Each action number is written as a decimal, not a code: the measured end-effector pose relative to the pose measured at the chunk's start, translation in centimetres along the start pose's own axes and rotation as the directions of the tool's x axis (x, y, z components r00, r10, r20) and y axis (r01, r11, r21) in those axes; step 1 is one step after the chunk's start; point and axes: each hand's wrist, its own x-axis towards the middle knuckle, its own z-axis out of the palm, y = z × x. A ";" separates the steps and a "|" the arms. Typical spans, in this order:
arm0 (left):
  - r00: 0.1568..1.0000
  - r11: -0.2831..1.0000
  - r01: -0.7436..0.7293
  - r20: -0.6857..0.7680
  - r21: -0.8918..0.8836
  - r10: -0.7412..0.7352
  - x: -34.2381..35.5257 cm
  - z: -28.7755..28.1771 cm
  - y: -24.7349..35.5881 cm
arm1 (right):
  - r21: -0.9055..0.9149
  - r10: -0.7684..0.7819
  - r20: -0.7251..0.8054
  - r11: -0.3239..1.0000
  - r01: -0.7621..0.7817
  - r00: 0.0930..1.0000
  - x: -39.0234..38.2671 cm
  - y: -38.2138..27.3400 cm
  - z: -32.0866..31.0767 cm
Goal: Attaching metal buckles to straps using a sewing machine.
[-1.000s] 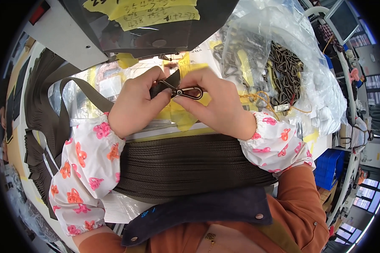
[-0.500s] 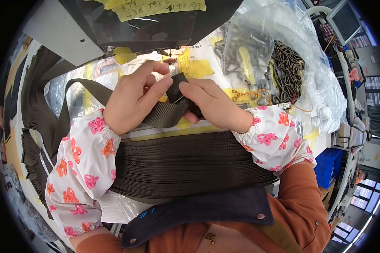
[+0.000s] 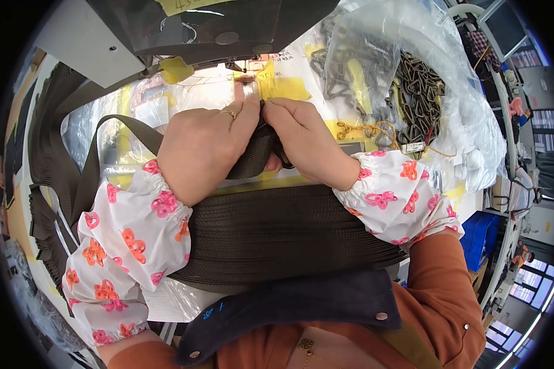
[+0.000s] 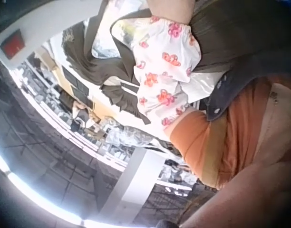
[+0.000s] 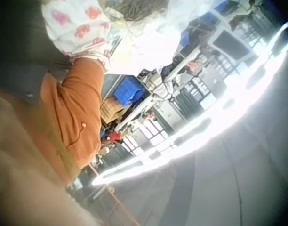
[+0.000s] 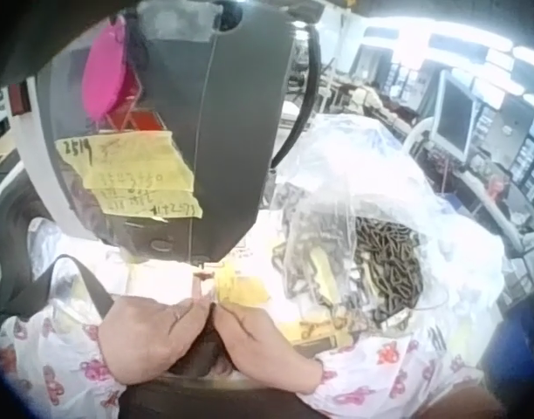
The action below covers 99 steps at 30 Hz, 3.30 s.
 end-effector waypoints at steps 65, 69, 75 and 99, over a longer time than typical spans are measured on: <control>0.960 0.955 0.221 0.217 -0.200 -0.177 0.6 1.9 -1.6 | -0.771 -0.482 0.148 0.491 0.406 0.864 3.8 -1.3 -5.7; 0.989 0.932 0.105 0.136 -0.348 -0.061 0.0 2.1 -3.0 | -0.744 -0.502 0.219 0.470 0.476 0.837 4.4 -0.7 -5.9; 0.932 0.917 0.257 0.328 -0.304 -0.153 -0.1 1.3 -2.4 | -0.751 -0.534 0.288 0.389 0.534 0.795 4.5 -0.2 -5.9; 0.987 0.985 0.104 0.137 -0.141 -0.085 -0.4 2.3 -2.4 | -0.853 -0.735 0.468 -0.233 0.466 0.490 4.3 1.7 -4.8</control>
